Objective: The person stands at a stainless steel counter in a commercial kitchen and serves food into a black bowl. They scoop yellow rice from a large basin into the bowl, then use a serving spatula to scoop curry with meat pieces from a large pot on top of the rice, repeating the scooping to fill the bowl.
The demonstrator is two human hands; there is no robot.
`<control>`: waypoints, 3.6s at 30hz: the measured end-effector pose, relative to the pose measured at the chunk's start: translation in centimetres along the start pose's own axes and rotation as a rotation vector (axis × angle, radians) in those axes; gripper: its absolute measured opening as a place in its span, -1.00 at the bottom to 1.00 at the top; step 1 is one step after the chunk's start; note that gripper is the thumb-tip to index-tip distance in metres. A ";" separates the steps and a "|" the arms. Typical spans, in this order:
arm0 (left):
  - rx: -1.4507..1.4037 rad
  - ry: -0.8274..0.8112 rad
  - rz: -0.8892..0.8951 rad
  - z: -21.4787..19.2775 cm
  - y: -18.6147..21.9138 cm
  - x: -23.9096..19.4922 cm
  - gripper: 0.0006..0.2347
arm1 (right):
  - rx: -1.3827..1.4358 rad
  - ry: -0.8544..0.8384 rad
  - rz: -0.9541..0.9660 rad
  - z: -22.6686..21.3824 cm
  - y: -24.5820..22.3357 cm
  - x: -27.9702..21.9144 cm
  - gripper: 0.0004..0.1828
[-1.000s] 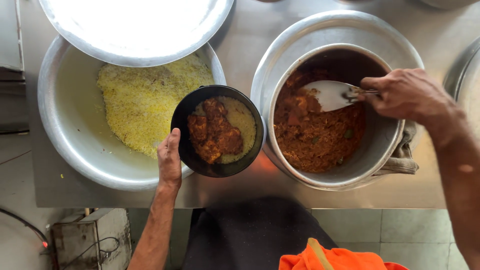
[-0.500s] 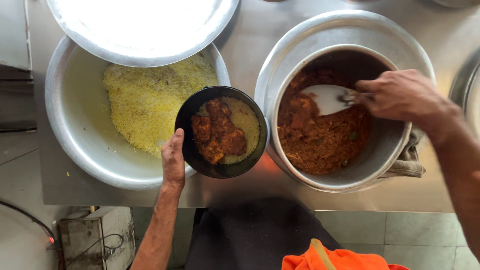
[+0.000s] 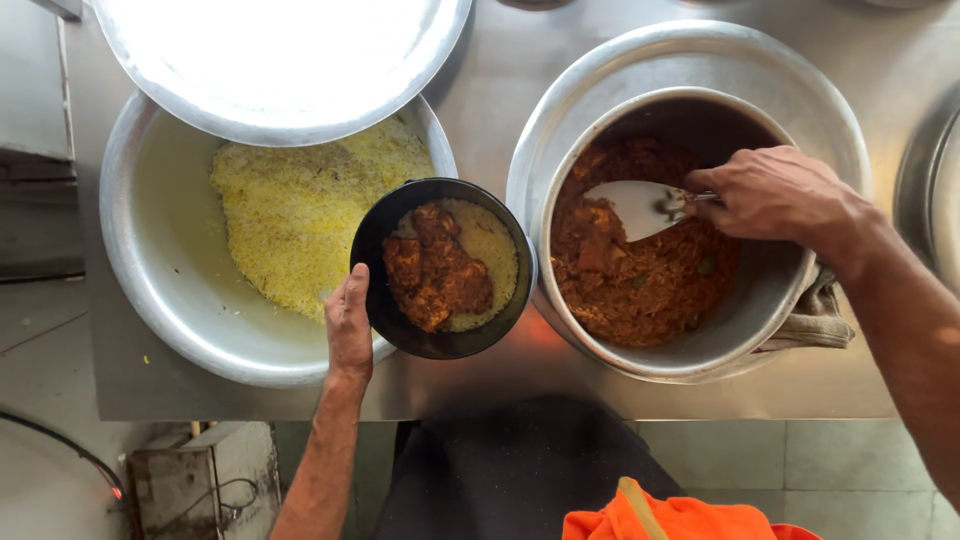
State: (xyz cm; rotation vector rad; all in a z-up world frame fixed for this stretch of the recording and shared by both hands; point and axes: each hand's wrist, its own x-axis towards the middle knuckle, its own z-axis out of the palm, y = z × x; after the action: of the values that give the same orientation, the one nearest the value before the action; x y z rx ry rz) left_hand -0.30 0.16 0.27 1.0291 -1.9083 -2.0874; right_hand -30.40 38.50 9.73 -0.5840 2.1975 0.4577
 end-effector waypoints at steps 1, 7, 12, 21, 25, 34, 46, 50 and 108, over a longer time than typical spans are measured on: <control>0.003 -0.004 0.004 0.5 1.1 -0.1 -0.59 | 0.005 0.003 0.002 0.0 0.3 0.0 -0.50; -0.055 -0.029 0.030 0.0 -0.2 0.0 -0.60 | 0.004 0.056 -0.015 -1.1 0.7 -1.5 -0.47; -0.018 -0.026 -0.003 1.1 2.3 -0.4 -0.58 | 0.003 -0.072 0.013 1.0 1.3 -0.2 -0.46; -0.013 -0.043 0.003 0.8 1.7 -0.2 -0.52 | 0.237 0.067 -0.136 3.4 1.0 0.9 -0.34; -0.083 -0.034 0.001 0.4 0.6 0.0 -0.52 | 0.231 -0.004 -0.085 2.3 1.8 -1.5 -0.38; 0.094 0.062 0.100 0.5 0.9 0.9 -0.58 | 0.441 0.159 -0.228 4.7 7.4 -2.1 -0.59; 0.311 -0.362 0.106 -0.5 4.8 10.1 -0.62 | 0.538 0.240 -0.435 -2.3 0.6 -2.7 -0.77; 0.411 -0.462 0.071 0.2 6.0 11.8 -0.59 | 0.013 0.199 -0.223 -8.0 -12.4 -7.0 -0.67; 0.286 -0.170 0.047 1.1 4.7 9.0 -0.38 | -0.068 0.350 0.333 3.1 -5.6 -7.0 -0.57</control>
State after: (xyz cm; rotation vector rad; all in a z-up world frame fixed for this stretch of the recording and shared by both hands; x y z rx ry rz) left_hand -9.36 -4.54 1.01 0.8680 -2.3427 -1.9734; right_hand -21.45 37.22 12.51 -0.3516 2.6394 0.6450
